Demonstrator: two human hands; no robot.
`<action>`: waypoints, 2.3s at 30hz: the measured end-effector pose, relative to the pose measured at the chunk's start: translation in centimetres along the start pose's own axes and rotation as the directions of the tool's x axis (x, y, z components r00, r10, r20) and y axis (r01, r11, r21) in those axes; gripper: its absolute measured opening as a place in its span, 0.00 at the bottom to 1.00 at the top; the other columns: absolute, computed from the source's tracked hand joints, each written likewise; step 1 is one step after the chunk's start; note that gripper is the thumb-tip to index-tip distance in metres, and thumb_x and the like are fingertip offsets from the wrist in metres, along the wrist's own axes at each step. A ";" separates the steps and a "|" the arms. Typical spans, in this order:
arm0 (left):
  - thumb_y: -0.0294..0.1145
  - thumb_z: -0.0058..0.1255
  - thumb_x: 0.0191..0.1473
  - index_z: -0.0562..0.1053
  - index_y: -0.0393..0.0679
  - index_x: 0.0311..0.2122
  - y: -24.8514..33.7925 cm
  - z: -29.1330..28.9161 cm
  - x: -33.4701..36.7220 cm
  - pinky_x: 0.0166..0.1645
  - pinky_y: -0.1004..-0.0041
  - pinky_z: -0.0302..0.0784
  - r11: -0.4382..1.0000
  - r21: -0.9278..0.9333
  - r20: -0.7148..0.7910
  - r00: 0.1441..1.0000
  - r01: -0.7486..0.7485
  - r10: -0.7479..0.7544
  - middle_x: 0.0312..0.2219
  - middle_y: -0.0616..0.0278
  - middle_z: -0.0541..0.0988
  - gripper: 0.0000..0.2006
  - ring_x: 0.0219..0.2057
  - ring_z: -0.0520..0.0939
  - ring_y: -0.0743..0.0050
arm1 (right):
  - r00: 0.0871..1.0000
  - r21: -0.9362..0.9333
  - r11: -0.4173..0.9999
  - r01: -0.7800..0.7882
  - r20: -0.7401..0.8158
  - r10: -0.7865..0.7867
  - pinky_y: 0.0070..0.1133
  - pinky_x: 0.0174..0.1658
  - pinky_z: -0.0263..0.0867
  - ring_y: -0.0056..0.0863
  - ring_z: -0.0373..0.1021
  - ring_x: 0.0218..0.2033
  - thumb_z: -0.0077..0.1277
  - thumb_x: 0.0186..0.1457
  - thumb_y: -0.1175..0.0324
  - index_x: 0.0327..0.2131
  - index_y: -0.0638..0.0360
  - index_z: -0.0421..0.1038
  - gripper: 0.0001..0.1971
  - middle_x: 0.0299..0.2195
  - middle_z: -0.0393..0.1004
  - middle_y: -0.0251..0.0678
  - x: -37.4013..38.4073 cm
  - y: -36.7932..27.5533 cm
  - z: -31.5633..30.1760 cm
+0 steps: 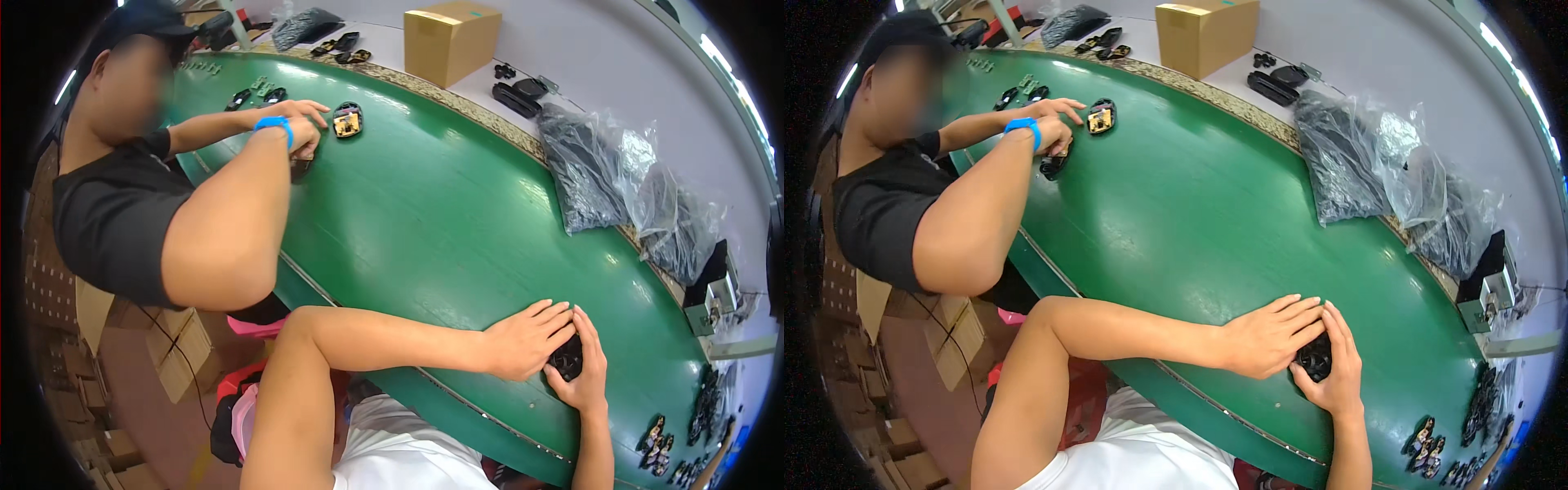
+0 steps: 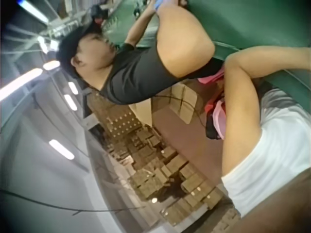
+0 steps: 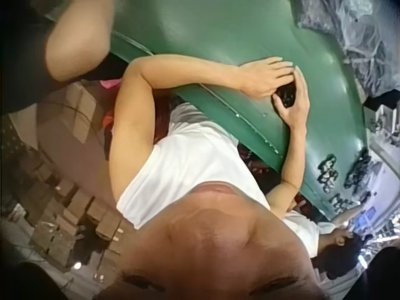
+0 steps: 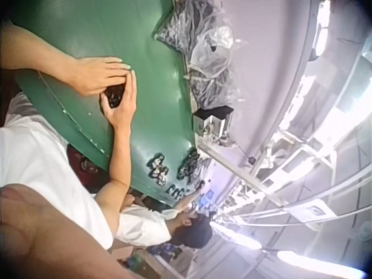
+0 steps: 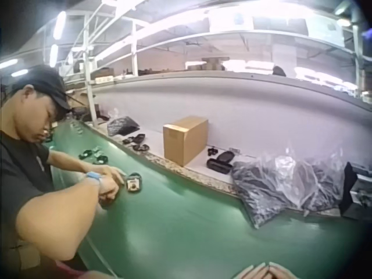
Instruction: Assembling small plastic components into computer mouse housings on a production line
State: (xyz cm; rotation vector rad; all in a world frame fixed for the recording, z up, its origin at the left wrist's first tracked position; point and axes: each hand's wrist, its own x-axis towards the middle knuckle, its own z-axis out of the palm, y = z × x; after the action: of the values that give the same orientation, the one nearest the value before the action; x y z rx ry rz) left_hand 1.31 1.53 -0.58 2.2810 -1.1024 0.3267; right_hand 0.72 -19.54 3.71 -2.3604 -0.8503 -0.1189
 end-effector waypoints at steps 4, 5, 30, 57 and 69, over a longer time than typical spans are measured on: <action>0.33 0.57 0.53 0.61 0.28 0.63 0.0 -0.4 -0.2 0.70 0.49 0.57 1.000 0.001 0.002 1.000 0.010 -0.010 0.62 0.37 0.65 0.34 0.67 0.63 0.40 | 1.000 0.025 1.000 0.017 0.001 -0.017 0.38 0.64 0.63 0.50 0.65 0.64 0.68 0.40 0.68 0.63 0.62 0.62 0.43 0.64 0.65 0.52 0.2 0.1 0.2; 0.33 0.57 0.52 0.62 0.28 0.62 0.0 -0.5 -0.2 0.69 0.49 0.58 1.000 -0.013 -0.015 1.000 0.004 -0.004 0.61 0.37 0.66 0.34 0.66 0.64 0.38 | 1.000 0.021 1.000 0.016 0.008 -0.016 0.39 0.64 0.63 0.50 0.65 0.63 0.68 0.40 0.68 0.63 0.62 0.63 0.43 0.64 0.65 0.52 0.3 0.1 0.1; 0.30 0.63 0.46 0.66 0.32 0.59 0.8 -0.7 -0.4 0.64 0.47 0.64 0.994 -0.113 -0.061 0.998 0.013 -0.020 0.57 0.40 0.67 0.34 0.61 0.67 0.35 | 0.999 0.011 1.000 -0.028 -0.036 0.029 0.39 0.64 0.62 0.51 0.66 0.62 0.65 0.43 0.73 0.60 0.65 0.65 0.37 0.61 0.68 0.52 -1.3 -0.8 0.2; 0.36 0.66 0.46 0.58 0.31 0.66 0.7 -1.9 1.1 0.68 0.47 0.59 0.997 -0.065 0.198 0.979 -0.037 0.049 0.65 0.32 0.59 0.45 0.67 0.61 0.31 | 0.941 0.260 0.965 -0.023 -0.320 0.108 0.38 0.62 0.65 0.51 0.61 0.63 0.61 0.50 0.69 0.61 0.64 0.61 0.35 0.64 0.60 0.52 -1.9 -1.2 3.0; 0.40 0.66 0.48 0.58 0.27 0.65 0.3 -1.1 1.8 0.66 0.45 0.59 0.995 -0.029 0.155 0.983 -0.096 0.099 0.63 0.32 0.62 0.44 0.64 0.62 0.28 | 0.887 0.130 0.991 0.003 -0.458 0.058 0.41 0.63 0.61 0.53 0.59 0.61 0.61 0.46 0.66 0.59 0.70 0.63 0.36 0.61 0.59 0.56 -0.5 -1.5 5.7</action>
State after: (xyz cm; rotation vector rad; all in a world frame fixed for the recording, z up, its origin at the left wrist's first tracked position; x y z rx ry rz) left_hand 2.24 0.86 1.23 2.2690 -1.2934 0.1748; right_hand -1.31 -15.58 -0.21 -2.0924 -0.5693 -0.5747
